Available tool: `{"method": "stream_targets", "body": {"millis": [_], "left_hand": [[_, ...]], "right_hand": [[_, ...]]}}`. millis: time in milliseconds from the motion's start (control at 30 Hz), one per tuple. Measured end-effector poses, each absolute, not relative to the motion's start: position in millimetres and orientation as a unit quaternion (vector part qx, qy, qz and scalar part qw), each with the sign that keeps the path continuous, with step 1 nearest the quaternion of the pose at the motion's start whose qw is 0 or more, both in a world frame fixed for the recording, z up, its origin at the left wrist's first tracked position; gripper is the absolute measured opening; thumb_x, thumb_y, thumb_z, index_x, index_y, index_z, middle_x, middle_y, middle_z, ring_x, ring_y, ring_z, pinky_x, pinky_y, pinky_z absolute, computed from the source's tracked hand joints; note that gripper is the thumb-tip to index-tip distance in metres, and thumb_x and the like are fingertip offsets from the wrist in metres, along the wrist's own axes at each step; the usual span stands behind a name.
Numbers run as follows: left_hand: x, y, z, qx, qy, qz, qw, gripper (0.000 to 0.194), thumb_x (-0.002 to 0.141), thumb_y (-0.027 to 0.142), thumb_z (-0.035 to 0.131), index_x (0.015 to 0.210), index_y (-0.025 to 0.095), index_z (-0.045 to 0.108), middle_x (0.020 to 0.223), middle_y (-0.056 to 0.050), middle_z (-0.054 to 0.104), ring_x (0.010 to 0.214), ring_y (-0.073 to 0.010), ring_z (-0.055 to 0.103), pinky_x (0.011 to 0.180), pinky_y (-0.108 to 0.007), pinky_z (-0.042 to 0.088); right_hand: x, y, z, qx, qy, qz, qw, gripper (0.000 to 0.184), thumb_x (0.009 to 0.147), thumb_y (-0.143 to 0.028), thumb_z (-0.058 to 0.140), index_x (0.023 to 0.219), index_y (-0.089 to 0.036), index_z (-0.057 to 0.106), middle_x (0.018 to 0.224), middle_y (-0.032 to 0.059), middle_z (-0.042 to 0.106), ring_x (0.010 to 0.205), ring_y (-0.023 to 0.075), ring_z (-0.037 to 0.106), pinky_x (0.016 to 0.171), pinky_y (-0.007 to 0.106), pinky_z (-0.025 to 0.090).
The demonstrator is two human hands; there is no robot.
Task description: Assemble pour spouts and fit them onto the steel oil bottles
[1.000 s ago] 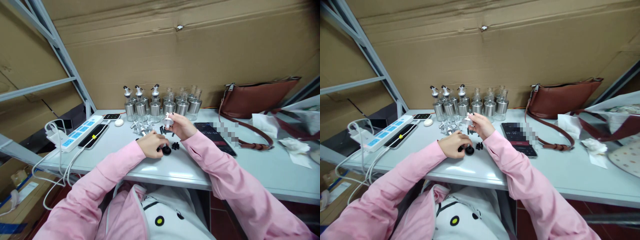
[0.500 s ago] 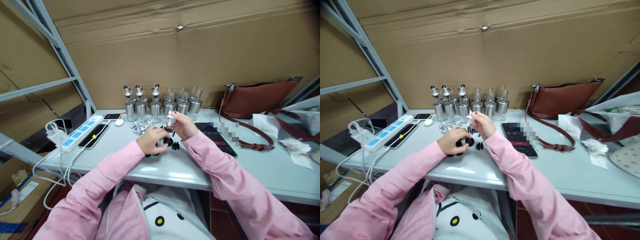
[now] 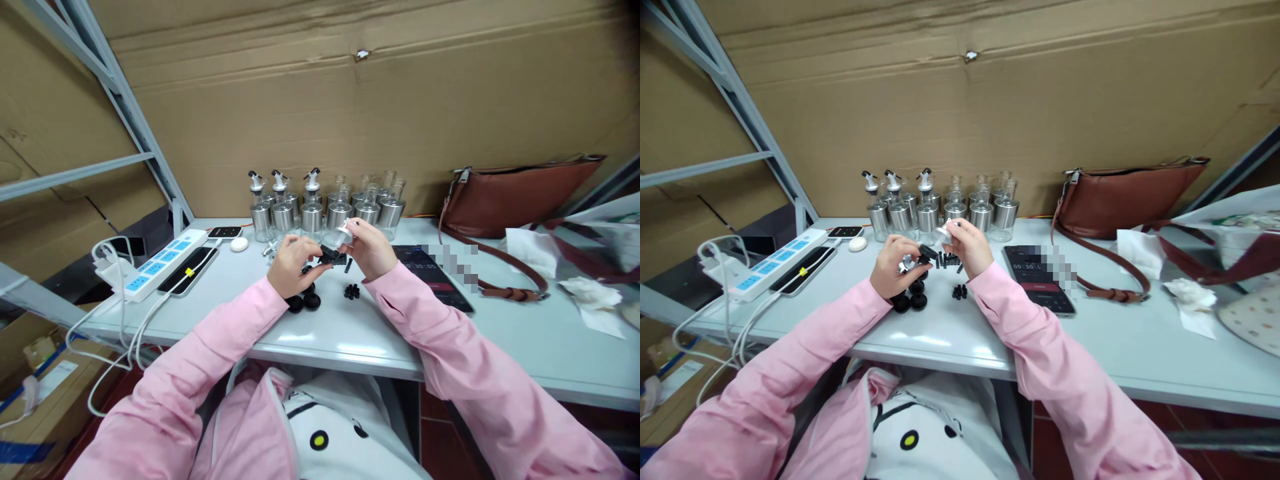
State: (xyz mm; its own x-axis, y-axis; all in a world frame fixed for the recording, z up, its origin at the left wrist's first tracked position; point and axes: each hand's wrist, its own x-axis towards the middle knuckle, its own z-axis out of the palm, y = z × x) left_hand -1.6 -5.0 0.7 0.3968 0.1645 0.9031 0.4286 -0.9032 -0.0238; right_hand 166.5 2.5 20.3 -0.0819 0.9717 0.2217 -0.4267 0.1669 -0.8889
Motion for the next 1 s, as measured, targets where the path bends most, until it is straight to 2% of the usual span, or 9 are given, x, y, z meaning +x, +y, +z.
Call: {"method": "stream_targets", "body": {"millis": [300,600,1000], "left_hand": [[-2,-1,-2,-0.821,-0.174,-0.524,0.144,0.02,0.086,0.031,0.059,0.08,0.02,0.044,0.074,0.001,0.06,0.065,-0.0134,0.056,0.071,-0.031,0.04],[-3,-2,-1,-0.828,-0.191,-0.509,0.137,0.014,0.087,0.03,0.057,0.087,0.02,0.047,0.076,0.001,0.061,0.063,-0.013,0.055,0.073,-0.032,0.041],[-4,-3,-3,-0.828,-0.221,-0.498,0.132,0.013,0.087,0.03,0.056,0.089,0.02,0.047,0.079,0.0,0.063,0.065,-0.0137,0.056,0.076,-0.034,0.038]], "right_hand": [[166,1,18,-0.296,-0.501,0.543,0.606,0.028,0.057,-0.039,0.075,0.066,-0.019,0.057,0.057,-0.0055,0.052,0.05,0.0079,0.046,0.05,0.023,0.038],[164,4,11,-0.294,-0.548,0.481,0.618,0.028,0.062,-0.041,0.074,0.073,-0.02,0.058,0.06,-0.0058,0.056,0.05,0.0083,0.049,0.052,0.024,0.039],[164,2,12,-0.291,-0.57,0.464,0.613,0.031,0.065,-0.045,0.071,0.073,-0.021,0.055,0.059,-0.0059,0.056,0.049,0.0089,0.05,0.051,0.025,0.04]]}}
